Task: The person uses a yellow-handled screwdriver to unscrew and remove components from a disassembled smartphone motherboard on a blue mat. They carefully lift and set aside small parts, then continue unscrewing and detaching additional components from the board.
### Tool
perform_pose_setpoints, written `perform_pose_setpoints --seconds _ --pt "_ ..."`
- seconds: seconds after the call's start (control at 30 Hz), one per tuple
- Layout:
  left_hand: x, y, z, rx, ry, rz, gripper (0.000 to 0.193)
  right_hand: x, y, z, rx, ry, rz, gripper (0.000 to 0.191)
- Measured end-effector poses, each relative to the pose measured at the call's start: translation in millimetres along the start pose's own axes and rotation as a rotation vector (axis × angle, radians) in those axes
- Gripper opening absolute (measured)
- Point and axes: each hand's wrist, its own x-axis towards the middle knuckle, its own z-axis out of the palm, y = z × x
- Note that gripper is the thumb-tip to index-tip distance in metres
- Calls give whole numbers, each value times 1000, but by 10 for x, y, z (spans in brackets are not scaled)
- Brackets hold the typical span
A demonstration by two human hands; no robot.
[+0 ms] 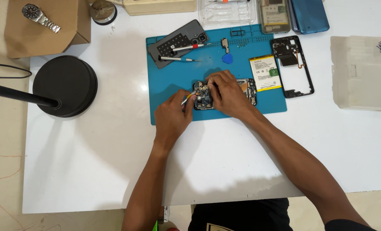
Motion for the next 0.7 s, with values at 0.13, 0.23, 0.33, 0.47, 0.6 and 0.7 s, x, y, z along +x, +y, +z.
perform_pose_setpoints --seconds 0.13,0.23,0.33,0.47,0.6,0.7 --pt "-1 -5 -3 15 1 8 18 4 -2 -6 40 3 -9 5" --pt "4 -5 -6 20 -13 -14 18 6 1 -16 43 3 -27 4" --pt "0 -13 -11 3 -1 -12 20 11 6 -25 44 -2 -33 6" --pt "8 -32 21 -85 48 -31 24 -3 13 -45 57 0 -8 7" --pt "15 -50 95 -122 81 -54 26 -17 -5 -44 64 17 29 15" --pt "18 -69 142 -120 27 -118 26 -18 -10 -42 32 45 -12 20"
